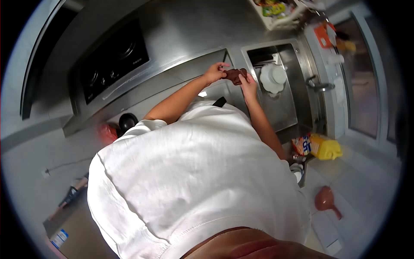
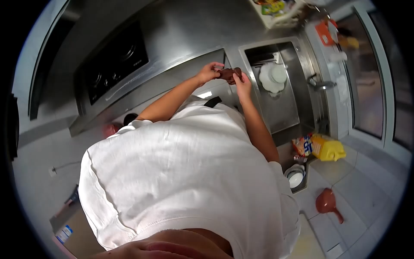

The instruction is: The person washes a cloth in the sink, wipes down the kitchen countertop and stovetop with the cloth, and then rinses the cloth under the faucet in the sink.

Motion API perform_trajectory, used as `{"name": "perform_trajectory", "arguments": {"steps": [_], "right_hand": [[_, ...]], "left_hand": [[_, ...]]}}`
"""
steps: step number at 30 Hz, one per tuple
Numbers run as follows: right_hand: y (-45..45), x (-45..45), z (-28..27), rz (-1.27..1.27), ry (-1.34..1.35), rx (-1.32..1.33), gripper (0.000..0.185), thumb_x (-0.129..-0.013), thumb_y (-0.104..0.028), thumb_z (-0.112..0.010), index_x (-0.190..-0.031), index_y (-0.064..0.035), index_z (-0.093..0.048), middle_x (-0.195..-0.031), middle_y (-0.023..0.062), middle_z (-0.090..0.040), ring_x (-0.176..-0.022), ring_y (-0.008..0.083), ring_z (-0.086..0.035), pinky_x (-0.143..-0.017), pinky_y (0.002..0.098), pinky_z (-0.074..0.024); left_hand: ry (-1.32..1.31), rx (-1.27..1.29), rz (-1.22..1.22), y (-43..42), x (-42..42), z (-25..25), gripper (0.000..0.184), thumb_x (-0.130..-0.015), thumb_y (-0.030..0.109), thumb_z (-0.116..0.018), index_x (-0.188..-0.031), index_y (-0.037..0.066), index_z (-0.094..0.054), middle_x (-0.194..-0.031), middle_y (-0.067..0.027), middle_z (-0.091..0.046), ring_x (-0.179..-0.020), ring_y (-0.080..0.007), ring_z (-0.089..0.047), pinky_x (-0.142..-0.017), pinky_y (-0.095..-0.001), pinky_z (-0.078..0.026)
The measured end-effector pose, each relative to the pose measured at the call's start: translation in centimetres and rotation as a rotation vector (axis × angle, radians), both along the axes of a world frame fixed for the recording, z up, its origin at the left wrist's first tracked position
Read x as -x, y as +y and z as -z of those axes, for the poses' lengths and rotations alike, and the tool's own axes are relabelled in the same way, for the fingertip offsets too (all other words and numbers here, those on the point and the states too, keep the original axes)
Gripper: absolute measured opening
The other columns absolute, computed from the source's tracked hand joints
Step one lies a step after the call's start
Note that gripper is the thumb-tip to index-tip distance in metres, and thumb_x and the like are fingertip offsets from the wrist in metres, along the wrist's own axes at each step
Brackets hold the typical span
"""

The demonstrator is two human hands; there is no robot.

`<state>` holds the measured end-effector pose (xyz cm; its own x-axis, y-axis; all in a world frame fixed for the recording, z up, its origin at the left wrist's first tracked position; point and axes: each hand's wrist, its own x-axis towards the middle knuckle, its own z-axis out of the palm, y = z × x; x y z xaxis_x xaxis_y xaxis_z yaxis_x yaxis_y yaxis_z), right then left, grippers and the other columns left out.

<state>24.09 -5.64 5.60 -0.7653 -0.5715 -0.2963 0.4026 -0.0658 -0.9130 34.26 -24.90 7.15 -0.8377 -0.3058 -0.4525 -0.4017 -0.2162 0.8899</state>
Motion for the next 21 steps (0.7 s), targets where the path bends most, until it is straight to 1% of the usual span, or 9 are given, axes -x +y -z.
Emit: {"name": "perform_trajectory", "arguments": {"steps": [1,3,6,9,11,13,15,16,21], "right_hand": [[-1.5,-0.6,-0.4,-0.016,-0.001,-0.016,0.034,-0.102,-0.019,-0.072,-0.129,0.0016,-0.067,-0.115,0.0060,-0.073,-0.107,0.0138,-0.067,-0.094,0.0285,-0.0516],[-4.5,-2.4,-1.5,-0.063,0.049,-0.072,0.034,-0.102,-0.018,-0.071,-0.129,0.0011,-0.066,-0.116,0.0056,-0.072,-0.106,0.0139,-0.067,-0.094,0.0284,-0.0514],[-10.0,-7.3,-4.2,-0.117,0.038,-0.077,0.032,-0.103,-0.017,-0.070,-0.130,-0.0002,-0.065,-0.117,0.0049,-0.072,-0.105,0.0140,-0.067,-0.093,0.0284,-0.0514],[-15.0,-12.1,-3.2,-0.206,-0.011,-0.061,0.032,-0.103,-0.015,-0.069,-0.132,-0.0031,-0.065,-0.121,0.0045,-0.072,-0.109,0.0148,-0.067,-0.094,0.0299,-0.0522],[-18.0,-16.4,-2.5,-0.306,-0.013,0.012,0.033,-0.102,-0.014,-0.070,-0.133,-0.0047,-0.064,-0.125,0.0053,-0.072,-0.112,0.0147,-0.067,-0.091,0.0282,-0.0523],[-21.0,-20.3,-3.2,-0.412,-0.011,-0.021,0.033,-0.101,-0.009,-0.067,-0.133,-0.0062,-0.063,-0.130,0.0060,-0.071,-0.116,0.0152,-0.066,-0.091,0.0277,-0.0524],[-23.2,-23.6,-3.9,-0.713,-0.126,0.077,0.031,-0.102,-0.002,-0.058,-0.131,-0.0086,-0.064,-0.137,0.0089,-0.068,-0.124,0.0172,-0.063,-0.102,0.0307,-0.0524],[-24.6,-25.2,-4.1,-0.747,-0.122,0.030,0.034,-0.101,0.003,-0.053,-0.131,-0.0079,-0.063,-0.139,0.0101,-0.067,-0.125,0.0181,-0.063,-0.103,0.0309,-0.0521],[-29.4,-30.5,-5.1,-0.759,0.142,0.008,0.029,-0.101,0.002,-0.058,-0.129,-0.0055,-0.065,-0.130,0.0085,-0.070,-0.120,0.0165,-0.065,-0.103,0.0303,-0.0514]], "left_hand": [[0.016,-0.008,-0.035,-1.3,-1.6,0.8,0.057,-0.083,-0.001,-0.068,-0.139,0.009,-0.063,-0.114,-0.0089,-0.068,-0.099,-0.0175,-0.065,-0.084,-0.0300,-0.056],[-0.015,0.114,-0.145,-3.7,-5.6,2.0,0.053,-0.080,0.002,-0.071,-0.133,0.009,-0.069,-0.106,-0.0064,-0.067,-0.084,-0.0134,-0.062,-0.072,-0.0281,-0.054],[-0.079,0.170,-0.202,-7.9,-13.1,3.1,0.042,-0.083,0.006,-0.068,-0.124,0.008,-0.074,-0.103,-0.0069,-0.073,-0.087,-0.0153,-0.067,-0.080,-0.0289,-0.055],[-0.066,0.166,-0.266,-11.9,-21.2,3.7,0.033,-0.085,0.009,-0.067,-0.117,0.007,-0.078,-0.100,-0.0082,-0.077,-0.092,-0.0168,-0.070,-0.087,-0.0300,-0.055],[-0.087,0.100,-0.317,-14.3,-26.8,3.0,0.035,-0.087,0.003,-0.066,-0.121,0.004,-0.075,-0.101,-0.0029,-0.073,-0.093,-0.0128,-0.065,-0.088,-0.0267,-0.052],[-0.165,0.174,-0.227,-17.0,-31.3,4.4,0.043,-0.084,0.001,-0.069,-0.127,0.004,-0.072,-0.106,-0.0038,-0.073,-0.099,-0.0151,-0.066,-0.093,-0.0287,-0.052],[-0.005,0.107,0.044,-17.5,-35.0,4.9,0.055,-0.081,-0.003,-0.071,-0.135,0.003,-0.064,-0.111,-0.0051,-0.073,-0.106,-0.0179,-0.067,-0.098,-0.0315,-0.052],[-0.063,0.065,0.092,-17.7,-36.1,3.7,0.062,-0.080,0.001,-0.078,-0.139,0.003,-0.059,-0.119,-0.0072,-0.071,-0.112,-0.0192,-0.067,-0.102,-0.0344,-0.051],[0.165,-0.058,-0.294,-19.0,-40.2,1.8,0.066,-0.080,0.021,-0.091,-0.136,0.005,-0.060,-0.123,-0.0100,-0.070,-0.113,-0.0199,-0.067,-0.097,-0.0365,-0.054]]}}
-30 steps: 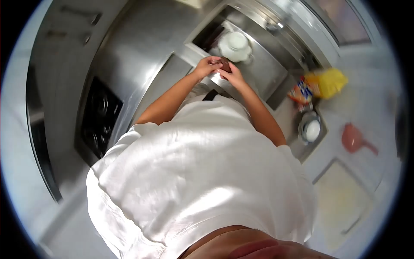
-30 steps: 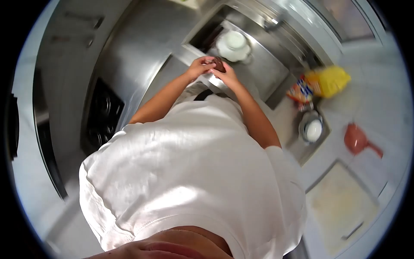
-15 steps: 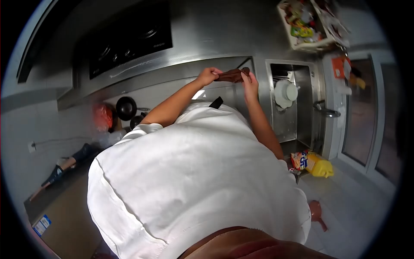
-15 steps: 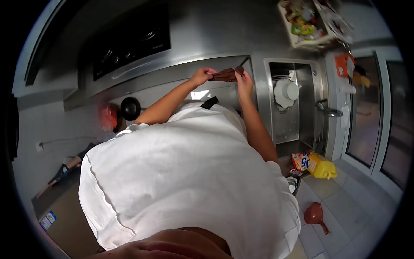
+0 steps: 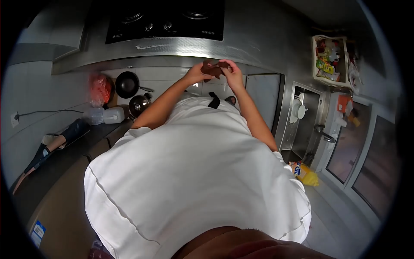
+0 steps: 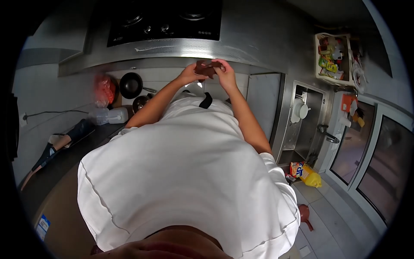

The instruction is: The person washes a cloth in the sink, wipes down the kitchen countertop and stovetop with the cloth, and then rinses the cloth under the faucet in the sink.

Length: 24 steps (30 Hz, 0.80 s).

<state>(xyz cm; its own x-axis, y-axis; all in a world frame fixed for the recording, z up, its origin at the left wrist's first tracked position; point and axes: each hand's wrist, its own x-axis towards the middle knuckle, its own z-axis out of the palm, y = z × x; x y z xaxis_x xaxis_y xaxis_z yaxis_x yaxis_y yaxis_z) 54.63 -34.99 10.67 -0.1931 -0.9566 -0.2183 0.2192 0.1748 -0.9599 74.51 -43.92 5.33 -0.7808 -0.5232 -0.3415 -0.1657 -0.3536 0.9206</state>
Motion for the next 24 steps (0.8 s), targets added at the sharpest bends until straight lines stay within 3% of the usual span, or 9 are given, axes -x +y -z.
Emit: {"name": "perform_trajectory", "arguments": {"steps": [3,6,9,12,16,18,20,22,24], "right_hand": [[-0.9,-0.2,1.4,0.077,0.109,0.020,0.027,-0.100,0.001,-0.064,-0.126,-0.0041,-0.067,-0.123,0.0067,-0.072,-0.113,0.0148,-0.067,-0.099,0.0282,-0.0519],[-0.7,-0.2,1.3,0.113,0.123,0.012,0.027,-0.098,-0.004,-0.072,-0.125,-0.0041,-0.069,-0.119,0.0052,-0.073,-0.109,0.0138,-0.068,-0.096,0.0270,-0.0527],[-1.4,-0.8,1.0,0.146,0.081,-0.149,0.028,-0.095,-0.012,-0.079,-0.122,-0.0055,-0.072,-0.118,0.0059,-0.073,-0.108,0.0138,-0.067,-0.095,0.0271,-0.0526],[-1.9,-0.5,2.4,0.089,-0.071,-0.166,0.026,-0.096,-0.015,-0.079,-0.119,-0.0040,-0.073,-0.120,0.0061,-0.072,-0.109,0.0145,-0.066,-0.095,0.0278,-0.0523],[-1.7,2.2,4.6,0.080,0.131,-0.118,0.025,-0.096,-0.021,-0.080,-0.113,-0.0033,-0.074,-0.119,0.0059,-0.073,-0.111,0.0151,-0.066,-0.096,0.0289,-0.0519],[-1.4,4.4,5.1,0.127,0.659,0.116,0.023,-0.097,-0.021,-0.079,-0.109,-0.0032,-0.073,-0.107,0.0026,-0.073,-0.105,0.0138,-0.066,-0.095,0.0276,-0.0519],[-0.7,6.7,4.6,0.117,0.581,0.057,0.022,-0.096,-0.022,-0.080,-0.107,-0.0038,-0.073,-0.104,0.0038,-0.074,-0.100,0.0140,-0.068,-0.091,0.0274,-0.0520],[0.6,8.9,4.1,0.079,0.431,-0.065,0.022,-0.093,-0.023,-0.081,-0.103,-0.0051,-0.073,-0.097,0.0062,-0.075,-0.090,0.0146,-0.070,-0.084,0.0270,-0.0522],[1.6,11.3,3.9,0.106,0.485,-0.041,0.022,-0.093,-0.022,-0.081,-0.105,-0.0054,-0.073,-0.089,0.0049,-0.074,-0.083,0.0131,-0.067,-0.081,0.0273,-0.0523]], "left_hand": [[0.001,0.091,-0.154,-0.6,-1.9,-3.4,0.053,-0.087,0.024,-0.088,-0.131,0.004,-0.064,-0.116,-0.0083,-0.073,-0.110,-0.0181,-0.068,-0.094,-0.0336,-0.055],[0.108,-0.017,-0.307,-2.0,-3.3,-1.3,0.036,-0.099,0.022,-0.076,-0.128,0.003,-0.068,-0.117,-0.0057,-0.074,-0.105,-0.0151,-0.069,-0.095,-0.0298,-0.054],[0.149,-0.209,-0.505,-1.7,-4.0,-1.5,0.034,-0.104,0.027,-0.070,-0.128,0.003,-0.069,-0.116,-0.0051,-0.074,-0.104,-0.0145,-0.069,-0.094,-0.0290,-0.054],[0.159,-0.172,-0.603,-1.7,-3.5,-1.7,0.037,-0.106,0.032,-0.066,-0.128,0.001,-0.069,-0.114,-0.0054,-0.074,-0.102,-0.0132,-0.068,-0.093,-0.0284,-0.054],[0.010,-0.011,-0.521,-1.7,-1.2,-1.8,0.037,-0.108,0.031,-0.064,-0.126,-0.001,-0.069,-0.117,-0.0049,-0.073,-0.105,-0.0109,-0.066,-0.095,-0.0286,-0.052],[-0.042,0.108,-0.385,-1.4,0.5,-1.3,0.034,-0.108,0.032,-0.064,-0.118,0.001,-0.073,-0.106,-0.0026,-0.074,-0.097,-0.0095,-0.065,-0.087,-0.0272,-0.052],[-0.217,0.370,-0.288,-1.1,2.3,0.0,0.029,-0.106,0.029,-0.065,-0.109,0.002,-0.073,-0.094,-0.0065,-0.070,-0.087,-0.0147,-0.062,-0.082,-0.0301,-0.050],[-0.130,0.402,-0.301,0.3,4.5,-0.6,0.026,-0.104,0.027,-0.067,-0.108,0.002,-0.072,-0.092,-0.0078,-0.067,-0.084,-0.0166,-0.059,-0.081,-0.0306,-0.050],[-0.188,0.494,-0.255,0.5,6.2,0.6,0.026,-0.104,0.027,-0.068,-0.108,0.001,-0.072,-0.093,-0.0078,-0.067,-0.084,-0.0167,-0.059,-0.082,-0.0307,-0.050]]}}
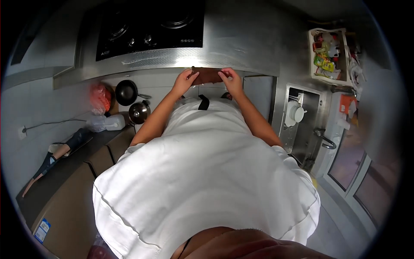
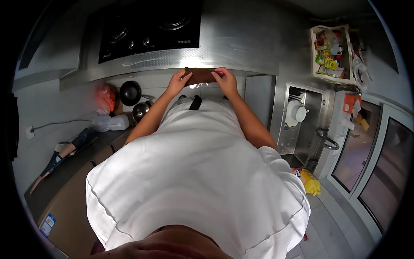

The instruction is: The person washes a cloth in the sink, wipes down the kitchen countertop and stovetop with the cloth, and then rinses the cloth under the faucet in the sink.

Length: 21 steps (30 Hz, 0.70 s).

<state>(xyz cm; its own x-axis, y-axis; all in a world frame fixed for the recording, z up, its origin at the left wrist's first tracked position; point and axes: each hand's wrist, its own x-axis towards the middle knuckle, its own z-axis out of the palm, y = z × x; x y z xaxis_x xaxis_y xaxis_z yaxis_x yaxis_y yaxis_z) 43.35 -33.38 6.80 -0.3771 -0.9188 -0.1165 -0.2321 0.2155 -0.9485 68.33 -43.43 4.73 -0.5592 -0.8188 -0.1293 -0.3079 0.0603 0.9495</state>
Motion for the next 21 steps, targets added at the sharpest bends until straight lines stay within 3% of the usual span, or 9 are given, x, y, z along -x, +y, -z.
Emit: {"name": "perform_trajectory", "arguments": {"steps": [2,4,6,8,10,12,15,18,21], "right_hand": [[1.1,2.5,0.1,0.038,-0.042,0.036,0.020,-0.093,-0.021,-0.082,-0.104,-0.0059,-0.075,-0.089,0.0054,-0.073,-0.081,0.0127,-0.066,-0.079,0.0282,-0.0524],[1.7,5.4,-0.4,0.013,-0.017,-0.058,0.020,-0.092,-0.021,-0.082,-0.104,-0.0065,-0.076,-0.089,0.0071,-0.074,-0.082,0.0151,-0.067,-0.078,0.0300,-0.0531],[1.3,7.8,-0.4,-0.022,0.003,-0.149,0.019,-0.091,-0.020,-0.083,-0.103,-0.0071,-0.077,-0.090,0.0087,-0.074,-0.083,0.0174,-0.069,-0.078,0.0319,-0.0539],[-0.4,9.7,0.1,0.097,0.145,0.086,0.017,-0.089,-0.019,-0.083,-0.101,-0.0081,-0.078,-0.093,0.0102,-0.073,-0.086,0.0247,-0.068,-0.080,0.0365,-0.0544],[-2.5,11.6,0.1,0.085,0.255,0.181,0.017,-0.089,-0.010,-0.079,-0.106,-0.0099,-0.077,-0.100,0.0102,-0.070,-0.086,0.0239,-0.064,-0.082,0.0372,-0.0527],[-4.5,12.2,-0.1,0.200,0.662,0.297,0.026,-0.086,-0.005,-0.075,-0.110,-0.0124,-0.076,-0.117,0.0106,-0.068,-0.099,0.0314,-0.063,-0.091,0.0436,-0.0523],[-6.0,11.1,5.4,-0.262,0.626,0.304,0.040,-0.089,-0.009,-0.071,-0.128,-0.0115,-0.070,-0.147,0.0123,-0.057,-0.136,0.0329,-0.054,-0.115,0.0473,-0.0427],[-6.9,9.8,8.8,-0.526,0.894,0.141,0.061,-0.101,-0.035,-0.061,-0.157,-0.0152,-0.048,-0.173,0.0048,-0.030,-0.160,0.0238,-0.025,-0.131,0.0458,-0.0199],[-11.2,8.6,9.5,-0.372,0.825,0.181,0.058,-0.104,-0.032,-0.056,-0.159,-0.0159,-0.046,-0.171,0.0068,-0.035,-0.158,0.0259,-0.031,-0.130,0.0460,-0.0220]], "left_hand": [[-0.075,0.076,0.039,0.6,2.2,0.8,0.026,-0.103,0.026,-0.069,-0.108,0.000,-0.071,-0.094,-0.0078,-0.067,-0.085,-0.0168,-0.060,-0.082,-0.0308,-0.050],[0.096,-0.220,-0.094,1.7,5.0,0.4,0.025,-0.100,0.023,-0.073,-0.111,0.000,-0.071,-0.098,-0.0090,-0.068,-0.089,-0.0193,-0.063,-0.085,-0.0316,-0.051],[0.077,-0.227,-0.127,1.2,8.0,0.2,0.026,-0.098,0.022,-0.075,-0.112,0.000,-0.071,-0.100,-0.0100,-0.069,-0.091,-0.0207,-0.064,-0.087,-0.0322,-0.051],[0.054,-0.230,-0.170,0.0,11.3,0.3,0.027,-0.097,0.021,-0.077,-0.113,0.000,-0.071,-0.102,-0.0110,-0.069,-0.093,-0.0222,-0.066,-0.088,-0.0329,-0.052],[-0.052,-0.066,-0.277,-2.3,14.5,2.5,0.031,-0.093,0.020,-0.081,-0.116,0.001,-0.071,-0.105,-0.0133,-0.069,-0.094,-0.0237,-0.066,-0.088,-0.0349,-0.054],[-0.208,0.100,-0.379,-3.6,17.1,2.9,0.052,-0.089,0.025,-0.085,-0.131,0.002,-0.066,-0.116,-0.0197,-0.067,-0.102,-0.0331,-0.067,-0.093,-0.0396,-0.054],[-0.524,0.183,-0.455,-3.4,19.6,3.0,0.076,-0.087,0.027,-0.085,-0.150,0.004,-0.049,-0.134,-0.0243,-0.057,-0.112,-0.0421,-0.065,-0.097,-0.0463,-0.055],[-0.424,0.399,-0.332,-1.8,19.7,3.8,0.057,-0.088,0.008,-0.075,-0.141,0.002,-0.055,-0.134,-0.0252,-0.056,-0.124,-0.0462,-0.056,-0.108,-0.0469,-0.048],[-0.450,0.471,-0.314,-0.8,19.3,3.0,0.049,-0.087,-0.002,-0.067,-0.135,0.002,-0.058,-0.134,-0.0243,-0.056,-0.127,-0.0451,-0.054,-0.111,-0.0478,-0.044]]}}
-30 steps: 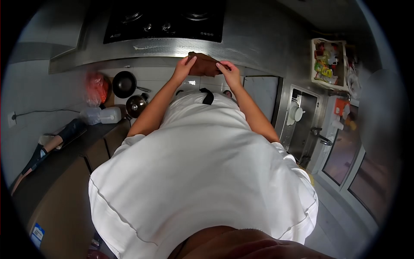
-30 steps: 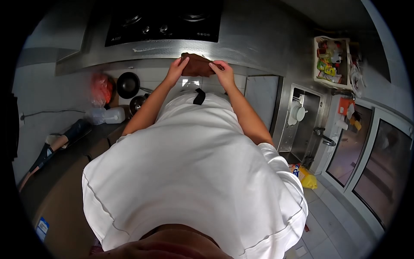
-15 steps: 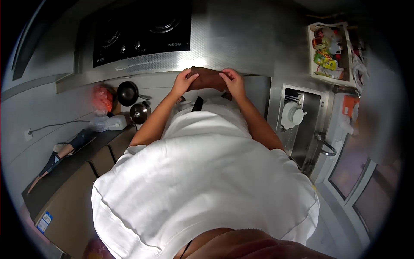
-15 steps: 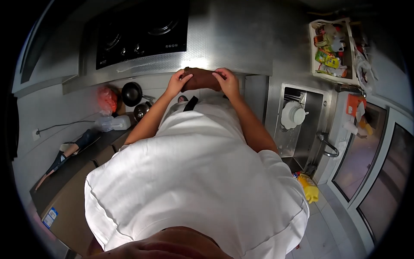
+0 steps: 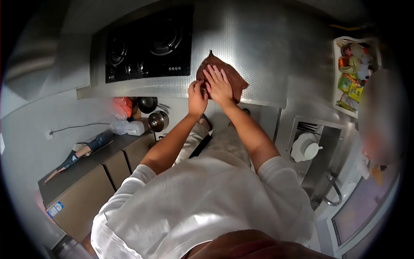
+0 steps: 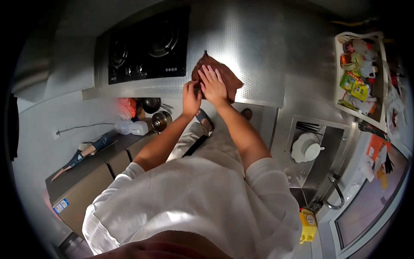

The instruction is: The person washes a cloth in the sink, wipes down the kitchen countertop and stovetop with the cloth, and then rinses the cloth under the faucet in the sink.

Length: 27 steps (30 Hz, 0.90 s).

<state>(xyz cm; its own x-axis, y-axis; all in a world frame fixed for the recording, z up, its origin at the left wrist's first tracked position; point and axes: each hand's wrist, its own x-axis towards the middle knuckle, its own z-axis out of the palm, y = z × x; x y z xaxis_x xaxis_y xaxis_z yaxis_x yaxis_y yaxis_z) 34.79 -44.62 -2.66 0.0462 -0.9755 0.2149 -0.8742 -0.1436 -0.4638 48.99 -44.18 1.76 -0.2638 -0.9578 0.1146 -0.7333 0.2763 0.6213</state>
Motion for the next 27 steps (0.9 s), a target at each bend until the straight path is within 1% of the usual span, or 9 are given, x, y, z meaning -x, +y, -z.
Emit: {"name": "perform_trajectory", "arguments": {"steps": [7,9,11,13,16,17,21,23,27], "right_hand": [[-14.8,-0.5,2.2,0.166,-0.030,0.165,0.055,-0.100,-0.032,-0.056,-0.150,-0.0104,-0.056,-0.163,0.0100,-0.046,-0.152,0.0278,-0.038,-0.128,0.0472,-0.0232],[-19.2,-0.8,3.0,0.189,-0.028,0.138,0.059,-0.099,-0.035,-0.054,-0.152,-0.0096,-0.054,-0.165,0.0095,-0.044,-0.155,0.0270,-0.033,-0.130,0.0479,-0.0175],[-23.6,-1.3,3.6,0.275,0.045,0.160,0.058,-0.099,-0.033,-0.054,-0.152,-0.0080,-0.054,-0.163,0.0097,-0.046,-0.154,0.0267,-0.036,-0.129,0.0473,-0.0215],[-27.6,-0.7,3.6,0.318,0.207,0.100,0.064,-0.102,-0.039,-0.048,-0.158,-0.0088,-0.047,-0.168,0.0079,-0.039,-0.158,0.0267,-0.027,-0.131,0.0487,-0.0133],[-32.7,1.6,3.8,0.294,0.209,0.042,0.064,-0.105,-0.041,-0.043,-0.161,-0.0113,-0.042,-0.170,0.0086,-0.035,-0.159,0.0275,-0.025,-0.131,0.0486,-0.0127],[-33.6,2.5,3.6,0.271,0.208,-0.025,0.063,-0.107,-0.043,-0.038,-0.164,-0.0153,-0.039,-0.173,0.0090,-0.029,-0.161,0.0265,-0.020,-0.132,0.0481,-0.0112],[-34.6,7.9,3.9,0.309,0.182,0.024,0.061,-0.108,-0.044,-0.037,-0.160,-0.0132,-0.046,-0.169,0.0085,-0.038,-0.159,0.0269,-0.027,-0.131,0.0467,-0.0139],[-33.4,11.5,4.2,0.403,0.174,0.141,0.059,-0.105,-0.041,-0.044,-0.156,-0.0114,-0.051,-0.165,0.0112,-0.044,-0.156,0.0294,-0.033,-0.129,0.0481,-0.0193],[-29.7,20.0,5.2,0.567,0.264,0.281,0.053,-0.103,-0.037,-0.053,-0.149,-0.0105,-0.058,-0.158,0.0143,-0.052,-0.148,0.0334,-0.044,-0.125,0.0502,-0.0283]], "left_hand": [[-0.105,0.069,0.025,-2.6,1.0,1.9,0.049,-0.089,-0.003,-0.064,-0.137,0.004,-0.059,-0.144,-0.0230,-0.052,-0.131,-0.0438,-0.050,-0.114,-0.0489,-0.039],[-0.104,0.082,0.050,-3.8,1.9,2.7,0.049,-0.091,0.005,-0.067,-0.139,0.004,-0.057,-0.145,-0.0213,-0.052,-0.132,-0.0434,-0.048,-0.113,-0.0509,-0.038],[-0.040,0.063,0.045,-4.5,3.7,3.1,0.047,-0.089,-0.002,-0.063,-0.135,0.001,-0.059,-0.144,-0.0235,-0.051,-0.130,-0.0435,-0.048,-0.110,-0.0495,-0.040],[-0.014,0.045,0.069,-5.0,4.0,4.5,0.042,-0.088,-0.003,-0.064,-0.131,0.001,-0.062,-0.144,-0.0231,-0.051,-0.130,-0.0429,-0.047,-0.110,-0.0500,-0.040],[-0.014,-0.003,0.082,-6.1,4.2,4.5,0.042,-0.087,-0.001,-0.064,-0.128,0.005,-0.065,-0.145,-0.0196,-0.050,-0.131,-0.0401,-0.044,-0.112,-0.0502,-0.036],[-0.016,-0.010,0.074,-6.4,4.1,4.5,0.042,-0.087,-0.001,-0.064,-0.128,0.005,-0.065,-0.145,-0.0196,-0.050,-0.131,-0.0401,-0.044,-0.112,-0.0502,-0.036],[-0.036,-0.048,0.132,-7.8,4.7,4.5,0.043,-0.085,-0.002,-0.063,-0.125,0.013,-0.070,-0.143,-0.0138,-0.052,-0.127,-0.0347,-0.046,-0.108,-0.0464,-0.037],[0.000,-0.039,0.163,-8.4,5.3,4.1,0.038,-0.085,-0.003,-0.064,-0.120,0.011,-0.072,-0.140,-0.0116,-0.055,-0.121,-0.0312,-0.047,-0.106,-0.0429,-0.037],[0.067,-0.085,0.213,-9.0,6.5,3.7,0.037,-0.085,-0.003,-0.064,-0.118,0.013,-0.073,-0.139,-0.0098,-0.055,-0.123,-0.0302,-0.047,-0.107,-0.0432,-0.037]]}}
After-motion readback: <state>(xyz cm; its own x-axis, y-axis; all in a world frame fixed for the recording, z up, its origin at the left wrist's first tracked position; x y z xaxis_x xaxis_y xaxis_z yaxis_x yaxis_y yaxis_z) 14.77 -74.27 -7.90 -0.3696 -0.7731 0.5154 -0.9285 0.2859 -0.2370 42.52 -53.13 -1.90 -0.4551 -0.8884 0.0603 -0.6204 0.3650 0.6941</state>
